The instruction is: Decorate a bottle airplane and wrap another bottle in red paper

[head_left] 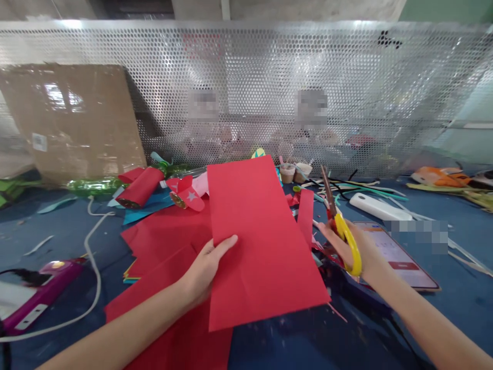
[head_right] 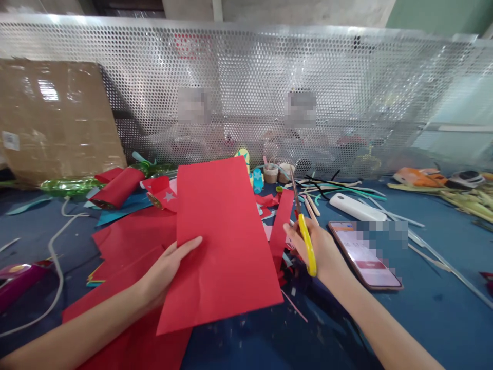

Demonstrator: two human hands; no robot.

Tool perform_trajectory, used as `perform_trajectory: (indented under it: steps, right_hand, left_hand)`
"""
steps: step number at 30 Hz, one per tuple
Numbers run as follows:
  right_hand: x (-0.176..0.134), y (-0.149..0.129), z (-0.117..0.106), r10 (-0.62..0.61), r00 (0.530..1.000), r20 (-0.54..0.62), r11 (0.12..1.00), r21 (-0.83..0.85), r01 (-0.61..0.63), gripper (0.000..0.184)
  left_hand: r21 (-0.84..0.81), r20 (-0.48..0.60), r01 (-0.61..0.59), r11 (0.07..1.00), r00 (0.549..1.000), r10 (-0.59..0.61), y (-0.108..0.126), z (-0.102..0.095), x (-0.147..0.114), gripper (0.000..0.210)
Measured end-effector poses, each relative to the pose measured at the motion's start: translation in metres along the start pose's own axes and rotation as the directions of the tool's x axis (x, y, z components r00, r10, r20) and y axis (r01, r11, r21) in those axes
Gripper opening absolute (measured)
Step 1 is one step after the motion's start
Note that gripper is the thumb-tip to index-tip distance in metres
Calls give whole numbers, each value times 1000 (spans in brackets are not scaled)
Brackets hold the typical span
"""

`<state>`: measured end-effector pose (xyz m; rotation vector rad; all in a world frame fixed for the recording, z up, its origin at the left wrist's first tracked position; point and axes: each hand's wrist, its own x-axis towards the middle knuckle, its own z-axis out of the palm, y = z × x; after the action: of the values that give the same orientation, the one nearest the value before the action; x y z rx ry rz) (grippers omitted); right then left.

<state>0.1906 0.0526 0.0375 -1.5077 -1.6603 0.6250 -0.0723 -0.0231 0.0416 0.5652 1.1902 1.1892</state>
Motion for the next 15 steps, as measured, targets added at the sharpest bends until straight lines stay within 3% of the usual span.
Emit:
perform_trajectory:
  steps: [3,7,10,15]
  right_hand:
    - [5,-2,-12,31,1000,1,963,-269,-29,27]
    - [18,6,-24,78,997,-11,839,-539,-72,25]
    - [28,15,-26,109,994,2,757,-648,-81,28]
    - [46,26,-21,149,985,91,703,-710,-41,26]
  left_hand:
    - [-54,-58,0,999,998,-3,8,0,0,29]
    - [-36,-95,-144,989,986,140,9,-3,8,26]
    - [87,-42,-191,978,980,195,6,-8,17,28]
    - [189,48,-161,969,987,154,2,-15,25,31]
